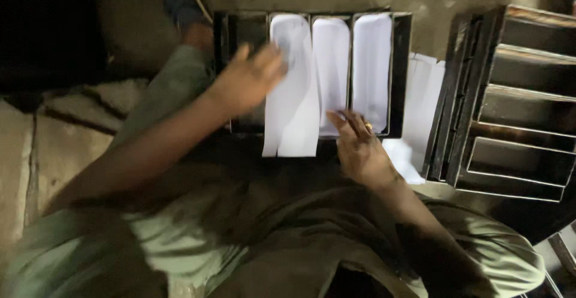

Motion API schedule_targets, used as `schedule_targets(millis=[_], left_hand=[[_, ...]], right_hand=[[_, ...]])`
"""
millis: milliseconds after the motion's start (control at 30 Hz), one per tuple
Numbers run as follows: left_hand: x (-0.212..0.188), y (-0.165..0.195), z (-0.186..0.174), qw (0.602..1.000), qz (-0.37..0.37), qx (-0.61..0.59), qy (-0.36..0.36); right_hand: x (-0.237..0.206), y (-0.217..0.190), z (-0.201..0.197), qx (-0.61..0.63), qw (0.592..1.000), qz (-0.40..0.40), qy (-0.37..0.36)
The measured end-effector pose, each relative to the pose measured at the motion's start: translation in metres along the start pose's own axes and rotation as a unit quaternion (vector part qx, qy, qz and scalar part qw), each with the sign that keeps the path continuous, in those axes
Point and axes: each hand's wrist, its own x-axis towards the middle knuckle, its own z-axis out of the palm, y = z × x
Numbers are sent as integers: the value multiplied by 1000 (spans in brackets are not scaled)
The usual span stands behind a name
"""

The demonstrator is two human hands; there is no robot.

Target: The person sits on the floor and repeatedly folds white paper sheets to line rectangular metal trays. They place each folded sheet into a tray compartment, smooth it, and continue the process with additional trays and paper.

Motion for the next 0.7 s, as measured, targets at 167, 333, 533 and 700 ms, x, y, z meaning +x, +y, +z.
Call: schedule_targets(millis=[167,333,533,700], left_hand=[[-43,52,-14,927,26,-367,-76],[-32,60,22,925,-89,-370,-2],[-38,68,30,947,-39,-318,29],[-32,63,28,974,0,-212,-83]], right_hand=[[48,-7,14,96,992,24,-79],[85,-8,23,75,987,45,-133],[75,-12,33,83,992,15,-95],[75,-16,47,37,998,19,-55]])
